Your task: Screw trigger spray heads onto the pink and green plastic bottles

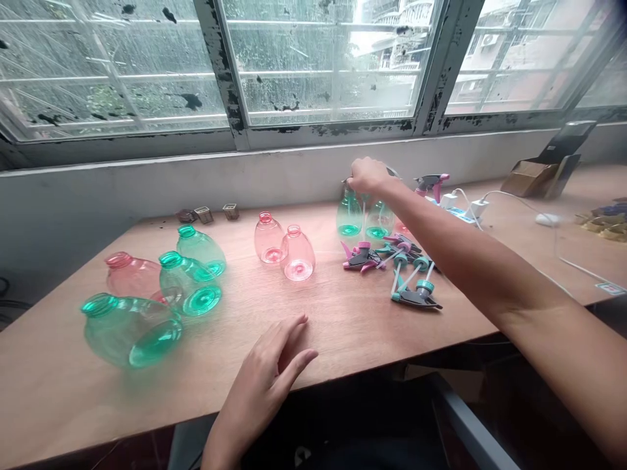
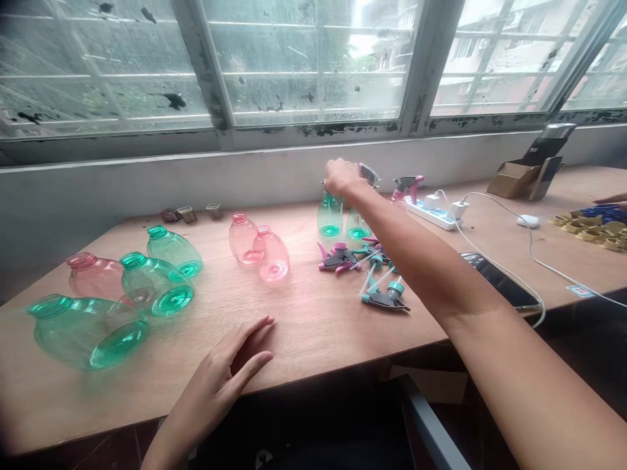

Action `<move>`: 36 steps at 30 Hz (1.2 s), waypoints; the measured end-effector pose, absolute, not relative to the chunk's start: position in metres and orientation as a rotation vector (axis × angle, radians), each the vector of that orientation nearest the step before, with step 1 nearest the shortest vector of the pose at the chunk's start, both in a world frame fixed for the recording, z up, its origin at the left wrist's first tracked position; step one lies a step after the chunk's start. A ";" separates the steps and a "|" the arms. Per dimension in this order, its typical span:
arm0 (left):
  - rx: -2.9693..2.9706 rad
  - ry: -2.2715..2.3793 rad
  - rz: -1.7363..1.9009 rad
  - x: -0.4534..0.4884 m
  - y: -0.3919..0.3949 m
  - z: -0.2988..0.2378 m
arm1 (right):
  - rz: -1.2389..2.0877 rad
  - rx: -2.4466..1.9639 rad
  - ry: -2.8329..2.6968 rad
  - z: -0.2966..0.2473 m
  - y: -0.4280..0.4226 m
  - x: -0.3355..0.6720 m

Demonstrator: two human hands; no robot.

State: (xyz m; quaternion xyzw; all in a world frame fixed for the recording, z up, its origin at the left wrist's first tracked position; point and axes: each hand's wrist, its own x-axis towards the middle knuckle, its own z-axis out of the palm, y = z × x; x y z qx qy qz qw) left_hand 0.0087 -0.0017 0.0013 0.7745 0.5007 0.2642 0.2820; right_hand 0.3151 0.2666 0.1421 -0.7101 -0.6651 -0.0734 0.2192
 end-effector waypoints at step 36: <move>2.552 1.817 1.124 0.085 0.073 0.067 | -0.054 -2.111 -1.813 -0.019 0.075 0.279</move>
